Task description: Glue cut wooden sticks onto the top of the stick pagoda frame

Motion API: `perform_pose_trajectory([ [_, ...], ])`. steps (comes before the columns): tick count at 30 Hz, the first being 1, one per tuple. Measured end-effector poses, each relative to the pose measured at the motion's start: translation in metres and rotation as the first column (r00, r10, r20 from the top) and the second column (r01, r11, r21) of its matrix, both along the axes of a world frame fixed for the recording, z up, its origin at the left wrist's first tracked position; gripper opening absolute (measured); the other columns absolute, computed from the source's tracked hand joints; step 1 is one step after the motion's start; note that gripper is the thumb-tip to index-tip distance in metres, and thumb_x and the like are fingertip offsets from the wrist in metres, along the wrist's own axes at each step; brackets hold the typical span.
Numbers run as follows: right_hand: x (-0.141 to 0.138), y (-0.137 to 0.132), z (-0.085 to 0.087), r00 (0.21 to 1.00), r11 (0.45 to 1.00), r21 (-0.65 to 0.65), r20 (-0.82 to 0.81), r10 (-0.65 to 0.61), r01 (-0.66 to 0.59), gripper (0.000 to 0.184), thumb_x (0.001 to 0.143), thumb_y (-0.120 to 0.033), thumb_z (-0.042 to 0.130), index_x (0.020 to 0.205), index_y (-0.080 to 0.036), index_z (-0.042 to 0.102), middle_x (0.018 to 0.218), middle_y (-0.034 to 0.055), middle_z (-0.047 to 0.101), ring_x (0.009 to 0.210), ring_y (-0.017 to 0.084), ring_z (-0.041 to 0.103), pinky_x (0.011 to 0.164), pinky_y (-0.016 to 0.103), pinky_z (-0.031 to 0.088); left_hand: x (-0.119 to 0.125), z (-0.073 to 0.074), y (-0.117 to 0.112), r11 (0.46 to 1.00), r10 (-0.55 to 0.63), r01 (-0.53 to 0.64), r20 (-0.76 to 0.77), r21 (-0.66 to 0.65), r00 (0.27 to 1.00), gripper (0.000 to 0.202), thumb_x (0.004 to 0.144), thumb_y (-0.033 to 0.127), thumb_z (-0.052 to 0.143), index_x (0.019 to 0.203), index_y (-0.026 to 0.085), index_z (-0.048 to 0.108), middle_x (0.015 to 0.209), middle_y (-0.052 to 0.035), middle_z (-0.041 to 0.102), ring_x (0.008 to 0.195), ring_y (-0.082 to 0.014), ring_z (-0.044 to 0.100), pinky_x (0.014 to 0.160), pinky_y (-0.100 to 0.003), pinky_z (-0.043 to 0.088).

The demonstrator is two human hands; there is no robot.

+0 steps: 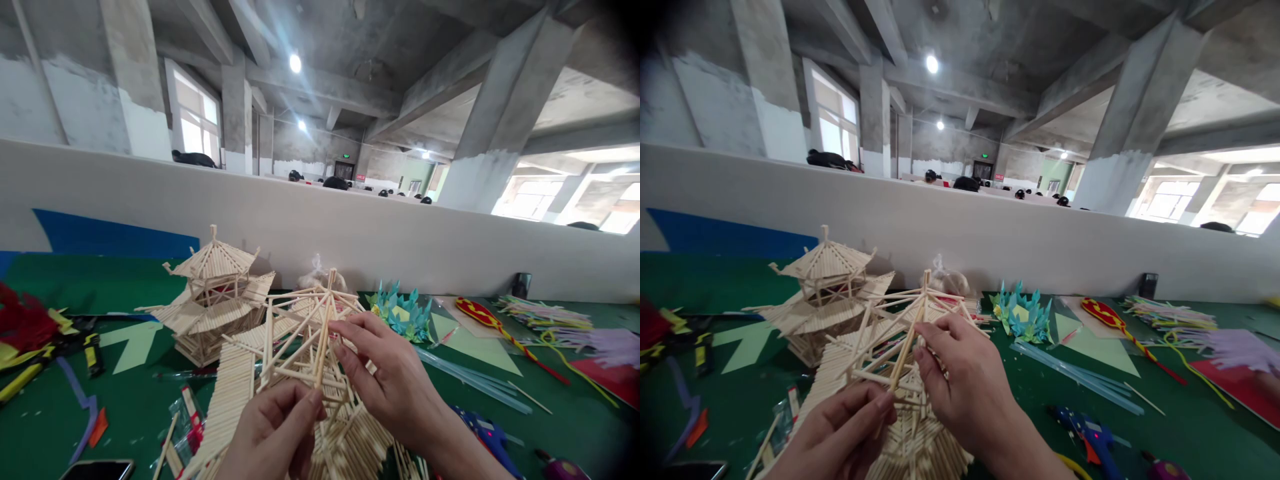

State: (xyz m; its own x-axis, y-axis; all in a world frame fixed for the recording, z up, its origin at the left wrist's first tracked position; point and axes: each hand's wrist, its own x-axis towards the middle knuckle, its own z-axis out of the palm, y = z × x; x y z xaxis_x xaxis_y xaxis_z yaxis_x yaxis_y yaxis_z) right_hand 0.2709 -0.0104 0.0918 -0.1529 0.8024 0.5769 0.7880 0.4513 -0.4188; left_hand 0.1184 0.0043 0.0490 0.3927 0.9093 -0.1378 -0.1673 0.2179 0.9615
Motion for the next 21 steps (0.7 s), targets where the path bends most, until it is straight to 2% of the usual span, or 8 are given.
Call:
perform_pose_trajectory([
  [14,0.0,-0.001,0.001,1.0,1.0,0.003,0.009,-0.011,0.011,0.031,0.084,-0.025,0.045,0.113,-0.02,0.054,0.094,0.0051,0.053,0.08,0.014,0.05,0.069,0.029,0.043,-0.001,0.001,0.004,0.999,-0.02,0.02,-0.026,-0.029,0.999,0.039,0.06,0.053,0.064,0.054,0.015,0.055,0.034,0.0078,0.038,0.032,-0.002,0.026,0.037,-0.018,0.015],
  [21,-0.002,-0.004,0.014,0.999,1.0,-0.027,0.05,0.014,-0.012,0.032,0.079,-0.026,0.052,0.111,-0.025,0.055,0.09,0.003,0.051,0.077,0.014,0.049,0.069,0.03,0.043,-0.001,0.004,-0.001,1.0,0.031,-0.031,-0.028,-0.004,0.999,0.035,0.064,0.048,0.063,0.056,0.015,0.056,0.038,0.0074,0.039,0.034,-0.0015,0.028,0.039,-0.017,0.015],
])
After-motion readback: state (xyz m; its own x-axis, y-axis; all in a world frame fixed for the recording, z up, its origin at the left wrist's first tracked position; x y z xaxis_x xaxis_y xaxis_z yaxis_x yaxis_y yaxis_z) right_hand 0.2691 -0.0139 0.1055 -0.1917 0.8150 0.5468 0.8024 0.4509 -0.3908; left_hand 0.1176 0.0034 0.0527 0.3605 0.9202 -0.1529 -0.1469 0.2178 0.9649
